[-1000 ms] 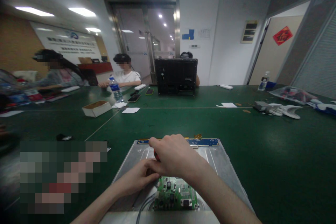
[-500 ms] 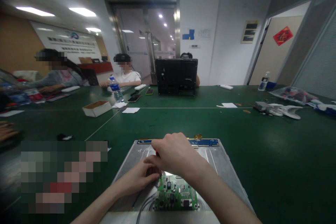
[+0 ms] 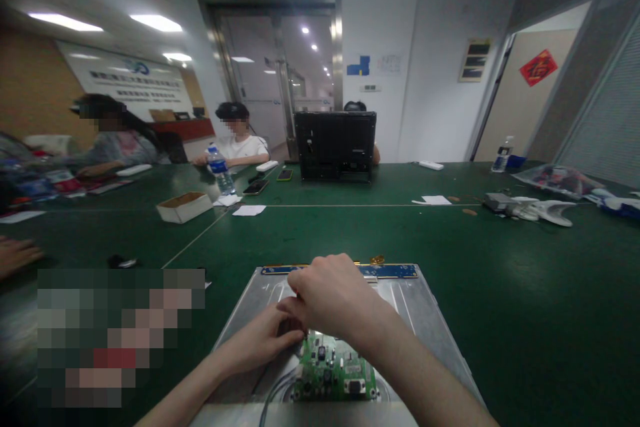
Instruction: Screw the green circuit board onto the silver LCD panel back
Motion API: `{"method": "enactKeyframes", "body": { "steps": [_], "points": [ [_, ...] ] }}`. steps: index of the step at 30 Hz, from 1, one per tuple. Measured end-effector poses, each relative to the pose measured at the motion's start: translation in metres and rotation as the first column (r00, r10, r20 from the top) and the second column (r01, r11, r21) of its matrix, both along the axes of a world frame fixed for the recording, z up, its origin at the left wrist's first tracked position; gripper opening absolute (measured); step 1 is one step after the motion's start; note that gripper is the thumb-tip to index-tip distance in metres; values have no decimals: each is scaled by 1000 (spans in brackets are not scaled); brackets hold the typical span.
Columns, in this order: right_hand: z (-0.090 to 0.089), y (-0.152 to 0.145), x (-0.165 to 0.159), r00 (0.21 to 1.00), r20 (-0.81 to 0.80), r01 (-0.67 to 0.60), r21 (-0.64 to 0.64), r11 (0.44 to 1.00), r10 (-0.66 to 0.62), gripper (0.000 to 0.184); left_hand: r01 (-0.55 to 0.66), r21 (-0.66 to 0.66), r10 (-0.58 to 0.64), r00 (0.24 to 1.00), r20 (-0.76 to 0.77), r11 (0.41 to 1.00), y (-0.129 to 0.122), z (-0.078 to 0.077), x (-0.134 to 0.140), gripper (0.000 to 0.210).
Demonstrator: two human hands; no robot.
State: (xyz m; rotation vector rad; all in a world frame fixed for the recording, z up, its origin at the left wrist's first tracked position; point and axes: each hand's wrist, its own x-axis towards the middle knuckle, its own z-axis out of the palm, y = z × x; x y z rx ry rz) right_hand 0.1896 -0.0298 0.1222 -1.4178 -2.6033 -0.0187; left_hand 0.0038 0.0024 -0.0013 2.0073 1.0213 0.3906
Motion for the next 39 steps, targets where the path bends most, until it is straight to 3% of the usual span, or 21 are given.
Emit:
{"method": "enactKeyframes", "body": {
  "steps": [3, 11, 16, 21, 25, 30, 39],
  "points": [
    [-1, -1, 0, 1000, -22, -7, -3, 1000, 7, 11, 25, 19, -25, 1000, -9, 1000, 3, -5, -2, 10],
    [-2, -1, 0, 998, -62, -14, -21, 1000, 13, 22, 40, -12, -40, 998, 51, 999, 4, -4, 0, 13],
    [-1, -2, 0, 998, -55, -10, -14, 1000, 9, 9, 5, -3, -5, 1000, 12, 1000, 3, -3, 0, 7],
    [0, -4, 1, 991, -110, -73, -29, 997, 70, 14, 49, 9, -49, 998, 44, 999, 4, -2, 0, 5],
    [-2, 0, -1, 996, -89, -29, -14, 999, 27, 20, 26, -18, -25, 998, 49, 1000, 2, -1, 1, 13],
    [-2, 0, -2, 999, -53, -7, -9, 1000, 7, 8, 25, -1, -25, 1000, 15, 1000, 4, -7, -2, 11],
    [-3, 1, 0, 997, -75, -32, -12, 999, 31, 14, 14, -35, -12, 998, 59, 999, 3, -3, 0, 12]
  ]
}}
